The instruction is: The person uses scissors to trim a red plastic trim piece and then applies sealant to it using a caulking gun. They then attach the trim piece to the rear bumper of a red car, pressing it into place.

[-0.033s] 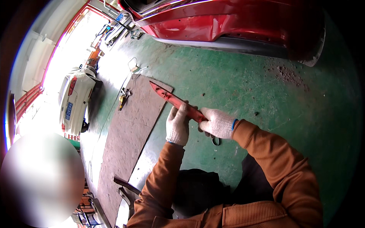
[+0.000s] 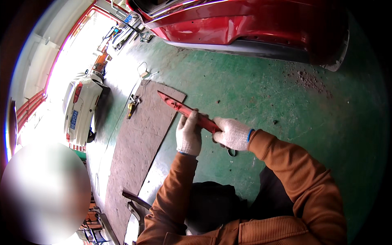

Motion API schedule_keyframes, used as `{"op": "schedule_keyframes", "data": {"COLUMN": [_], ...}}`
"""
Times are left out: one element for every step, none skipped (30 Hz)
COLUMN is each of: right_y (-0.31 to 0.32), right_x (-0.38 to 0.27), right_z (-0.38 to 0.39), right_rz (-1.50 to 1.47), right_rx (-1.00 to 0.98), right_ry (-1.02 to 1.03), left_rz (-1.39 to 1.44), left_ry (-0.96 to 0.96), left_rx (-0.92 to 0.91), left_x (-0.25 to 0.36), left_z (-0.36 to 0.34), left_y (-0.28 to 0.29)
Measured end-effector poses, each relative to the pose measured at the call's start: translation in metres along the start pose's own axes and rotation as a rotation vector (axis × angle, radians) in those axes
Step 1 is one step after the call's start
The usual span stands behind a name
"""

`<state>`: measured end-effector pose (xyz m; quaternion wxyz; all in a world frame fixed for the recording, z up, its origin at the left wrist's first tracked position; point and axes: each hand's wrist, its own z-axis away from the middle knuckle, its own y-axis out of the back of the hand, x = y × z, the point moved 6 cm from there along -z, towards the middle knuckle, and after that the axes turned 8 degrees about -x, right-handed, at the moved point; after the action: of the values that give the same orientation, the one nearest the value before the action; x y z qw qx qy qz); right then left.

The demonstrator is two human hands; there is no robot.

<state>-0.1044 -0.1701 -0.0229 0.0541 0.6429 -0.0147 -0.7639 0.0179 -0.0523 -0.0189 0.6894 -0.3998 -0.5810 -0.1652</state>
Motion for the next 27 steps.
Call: {"op": "schedule_keyframes", "data": {"right_y": [-0.001,-0.005,-0.008,-0.012,-0.016,-0.025,-0.030,-0.031,-0.030,-0.029,-0.028,-0.022,-0.019,-0.017,-0.016,-0.017,-0.017,-0.017,-0.016,-0.012,-0.006,0.001,0.012,0.020,0.026,0.030,0.032], "right_x": [-0.003,-0.002,-0.002,-0.002,0.000,0.001,0.003,0.003,0.004,0.006,0.008,0.005,0.008,0.015,0.015,0.016,0.015,0.014,0.014,0.016,0.021,0.023,0.021,0.014,0.006,0.002,-0.002], "right_z": [0.001,0.001,0.000,0.001,0.002,0.001,0.000,-0.001,-0.001,0.000,0.001,0.002,0.001,-0.002,-0.003,-0.004,-0.005,-0.005,-0.006,-0.011,-0.016,-0.018,-0.015,-0.010,-0.003,-0.003,-0.003], "right_rz": [0.119,0.149,0.178,0.207,0.115,0.019,-0.077,-0.149,-0.217,-0.286,-0.354,-0.286,-0.298,-0.310,-0.321,-0.349,-0.354,-0.357,-0.359,-0.244,-0.126,-0.007,0.104,0.221,0.339,0.368,0.398], "right_rx": [-0.001,-0.020,-0.041,-0.063,-0.066,-0.076,-0.086,-0.079,-0.066,-0.052,-0.037,-0.044,-0.041,-0.037,-0.037,-0.046,-0.050,-0.055,-0.062,-0.012,0.047,0.110,0.276,0.442,0.607,0.735,0.853], "right_ry": [-0.008,0.009,0.028,0.047,0.020,-0.007,-0.034,-0.025,-0.020,-0.015,-0.010,-0.046,-0.037,-0.027,-0.016,-0.011,-0.007,-0.003,0.000,0.030,0.056,0.080,0.165,0.248,0.329,0.324,0.388], "left_rz": [0.001,-0.009,0.008,0.011,0.014,0.028,0.042,0.057,0.016,0.058,0.101,0.099,0.103,0.107,0.109,0.074,0.040,0.007,-0.118,-0.243,-0.363,-0.333,-0.287,-0.186,-0.087,0.094,0.274], "left_ry": [-0.023,-0.052,-0.089,-0.102,-0.115,-0.099,-0.083,-0.067,-0.017,0.026,0.069,0.069,0.076,0.082,0.086,0.094,0.103,0.111,0.077,0.045,0.015,-0.063,-0.106,-0.087,-0.063,0.007,0.080], "left_rx": [0.060,0.156,0.242,0.245,0.248,0.251,0.254,0.256,0.203,0.131,0.059,0.002,-0.019,-0.041,-0.061,-0.043,-0.024,-0.006,0.070,0.146,0.213,0.366,0.429,0.480,0.529,0.537,0.536], "left_x": [0.003,0.006,0.012,0.014,0.015,0.016,0.015,0.015,0.014,0.009,0.005,0.005,0.003,0.001,0.002,0.001,0.001,0.000,0.001,0.002,0.005,0.018,0.020,0.014,0.006,-0.005,-0.016], "left_z": [0.000,0.002,0.002,0.002,0.002,0.003,0.003,0.003,0.001,0.003,0.005,0.003,0.003,0.003,0.004,0.005,0.006,0.007,0.005,0.002,-0.001,0.001,0.001,0.003,0.006,0.009,0.010], "left_y": [0.007,0.015,0.024,0.026,0.028,0.025,0.020,0.015,0.007,-0.003,-0.011,-0.012,-0.012,-0.012,-0.014,-0.012,-0.010,-0.009,0.004,0.025,0.036,0.040,0.058,0.072,0.083,0.092,0.095]}}
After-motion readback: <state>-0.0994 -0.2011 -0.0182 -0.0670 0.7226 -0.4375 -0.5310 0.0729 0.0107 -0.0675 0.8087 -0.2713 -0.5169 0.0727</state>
